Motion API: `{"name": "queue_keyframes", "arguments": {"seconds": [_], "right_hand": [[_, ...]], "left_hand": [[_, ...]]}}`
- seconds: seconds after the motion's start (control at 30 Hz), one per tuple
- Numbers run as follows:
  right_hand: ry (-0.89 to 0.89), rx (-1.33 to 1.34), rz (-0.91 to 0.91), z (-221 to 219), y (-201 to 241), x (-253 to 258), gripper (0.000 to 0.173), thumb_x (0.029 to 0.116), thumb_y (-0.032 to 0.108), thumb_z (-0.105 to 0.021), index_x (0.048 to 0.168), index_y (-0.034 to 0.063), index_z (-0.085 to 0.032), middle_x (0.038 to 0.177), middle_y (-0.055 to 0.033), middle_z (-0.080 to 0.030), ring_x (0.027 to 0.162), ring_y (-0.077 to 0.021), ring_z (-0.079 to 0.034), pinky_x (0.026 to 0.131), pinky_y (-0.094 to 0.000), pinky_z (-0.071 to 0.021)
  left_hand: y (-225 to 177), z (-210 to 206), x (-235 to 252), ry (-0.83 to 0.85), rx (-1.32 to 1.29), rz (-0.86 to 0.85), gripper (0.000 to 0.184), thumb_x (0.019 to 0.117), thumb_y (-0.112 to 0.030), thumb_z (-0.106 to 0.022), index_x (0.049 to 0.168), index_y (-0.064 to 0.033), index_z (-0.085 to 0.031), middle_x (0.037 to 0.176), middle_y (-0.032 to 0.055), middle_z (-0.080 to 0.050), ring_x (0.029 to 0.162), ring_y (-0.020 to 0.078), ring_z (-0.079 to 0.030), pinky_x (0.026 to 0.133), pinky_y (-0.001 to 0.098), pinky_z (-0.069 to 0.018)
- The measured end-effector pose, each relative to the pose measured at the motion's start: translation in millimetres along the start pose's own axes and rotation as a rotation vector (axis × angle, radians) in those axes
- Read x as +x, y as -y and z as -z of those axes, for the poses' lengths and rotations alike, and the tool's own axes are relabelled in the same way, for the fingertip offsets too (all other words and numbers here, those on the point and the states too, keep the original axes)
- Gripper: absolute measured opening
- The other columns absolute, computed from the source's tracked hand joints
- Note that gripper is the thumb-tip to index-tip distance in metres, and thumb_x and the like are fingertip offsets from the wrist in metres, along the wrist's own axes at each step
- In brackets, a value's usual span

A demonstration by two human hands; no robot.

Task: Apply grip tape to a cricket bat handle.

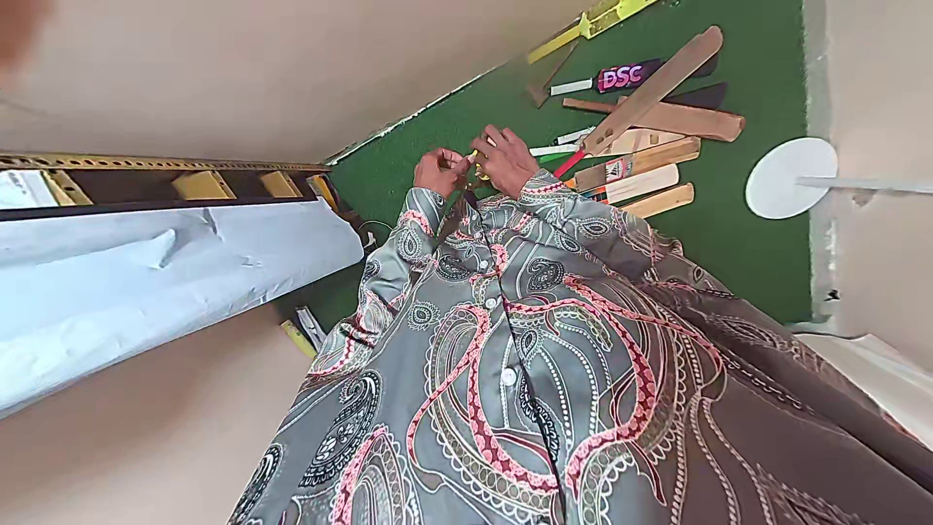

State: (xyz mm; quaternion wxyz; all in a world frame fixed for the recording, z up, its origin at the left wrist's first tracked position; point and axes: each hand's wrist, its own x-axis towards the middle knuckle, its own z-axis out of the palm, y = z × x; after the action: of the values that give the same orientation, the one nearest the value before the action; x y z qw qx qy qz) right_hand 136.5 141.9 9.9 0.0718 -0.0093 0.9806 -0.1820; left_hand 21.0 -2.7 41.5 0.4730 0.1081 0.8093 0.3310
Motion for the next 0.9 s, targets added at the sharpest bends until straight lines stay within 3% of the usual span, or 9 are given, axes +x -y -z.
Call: {"name": "queue_keyframes", "arguments": {"seconds": [0.1,0.2,0.27,0.33,0.43,0.5,0.6,0.73,0.9], "right_hand": [[-0.081,0.2,-0.027,-2,-1,-6,0.023,0.0988,0.002,-0.057,0.117,-0.0008,-0.071,0.141,-0.0141,-0.059,0.131,-0.0361,-0.055,0.101,-0.0484,-0.0526],[-0.139,0.381,0.012,-5,-6,-9,0.019,0.0997,0.002,-0.057,0.111,-0.0054,-0.071,0.135,-0.0165,-0.063,0.127,-0.0347,-0.058,0.105,-0.0433,-0.051],[-0.185,0.421,0.044,-9,-10,-8,0.017,0.0987,0.005,-0.061,0.106,-0.0048,-0.072,0.129,-0.0168,-0.066,0.122,-0.0336,-0.062,0.107,-0.0408,-0.0502],[-0.19,0.415,0.079,-12,-14,-9,0.016,0.0971,0.005,-0.064,0.105,-0.0043,-0.073,0.127,-0.0173,-0.067,0.12,-0.0344,-0.064,0.106,-0.0414,-0.0505],[-0.148,0.361,0.137,-10,-13,-11,0.017,0.0985,0.0,-0.058,0.107,-0.005,-0.072,0.127,-0.0182,-0.066,0.121,-0.0359,-0.062,0.103,-0.0432,-0.0523],[-0.118,0.333,0.16,-8,-13,-13,0.018,0.1003,0.0,-0.055,0.107,-0.0059,-0.071,0.128,-0.0185,-0.065,0.122,-0.0359,-0.062,0.101,-0.0442,-0.0536],[-0.115,0.306,0.189,-8,-14,-18,0.016,0.1002,0.003,-0.058,0.104,-0.0071,-0.07,0.127,-0.02,-0.066,0.12,-0.037,-0.063,0.098,-0.0452,-0.055],[-0.121,0.277,0.185,-10,-13,-21,0.017,0.1016,0.005,-0.057,0.105,-0.006,-0.07,0.128,-0.0196,-0.065,0.121,-0.0369,-0.063,0.099,-0.0444,-0.0549],[-0.18,0.337,0.051,-9,-13,-26,0.017,0.0994,0.006,-0.061,0.109,-0.0019,-0.073,0.126,-0.0169,-0.066,0.122,-0.0366,-0.06,0.105,-0.0429,-0.0505]], "left_hand": [[4,-18,-1,0.09,-0.112,0.09,0.052,0.1081,-0.046,-0.047,0.118,0.0016,-0.063,0.098,0.0114,-0.07,0.077,0.0168,-0.072,0.073,0.035,-0.0622],[25,-32,3,0.107,-0.166,-0.063,0.048,0.1114,-0.04,-0.04,0.109,0.0006,-0.065,0.086,0.0061,-0.068,0.07,0.0127,-0.068,0.07,0.0322,-0.0599],[27,-31,4,0.073,0.028,-0.156,0.053,0.1123,-0.041,-0.034,0.112,0.0004,-0.066,0.09,0.0103,-0.069,0.077,0.0183,-0.07,0.078,0.0395,-0.0605],[16,-29,-1,0.022,0.33,-0.164,0.058,0.1118,-0.043,-0.03,0.114,-0.0005,-0.068,0.1,0.0176,-0.072,0.093,0.0295,-0.071,0.091,0.0514,-0.0546],[-6,-25,-11,-0.04,0.691,-0.049,0.054,0.1067,-0.049,-0.041,0.119,-0.0034,-0.066,0.117,0.0259,-0.067,0.116,0.045,-0.063,0.095,0.0659,-0.0483],[-24,-22,-15,-0.019,0.839,-0.004,0.052,0.1038,-0.051,-0.046,0.119,-0.0056,-0.067,0.124,0.026,-0.065,0.121,0.047,-0.06,0.093,0.068,-0.0488],[-30,-15,-13,0.041,0.853,-0.027,0.051,0.1024,-0.052,-0.052,0.118,-0.0061,-0.069,0.125,0.0266,-0.065,0.122,0.0478,-0.059,0.094,0.0694,-0.0471],[-14,-16,-10,-0.011,0.757,-0.087,0.047,0.1043,-0.048,-0.049,0.116,-0.0076,-0.07,0.119,0.0219,-0.068,0.12,0.0426,-0.061,0.097,0.0651,-0.0463],[2,-19,-8,-0.033,0.679,-0.306,0.04,0.1056,-0.032,-0.046,0.109,0.0016,-0.067,0.107,0.0239,-0.069,0.105,0.0412,-0.067,0.091,0.0617,-0.0501]]}}
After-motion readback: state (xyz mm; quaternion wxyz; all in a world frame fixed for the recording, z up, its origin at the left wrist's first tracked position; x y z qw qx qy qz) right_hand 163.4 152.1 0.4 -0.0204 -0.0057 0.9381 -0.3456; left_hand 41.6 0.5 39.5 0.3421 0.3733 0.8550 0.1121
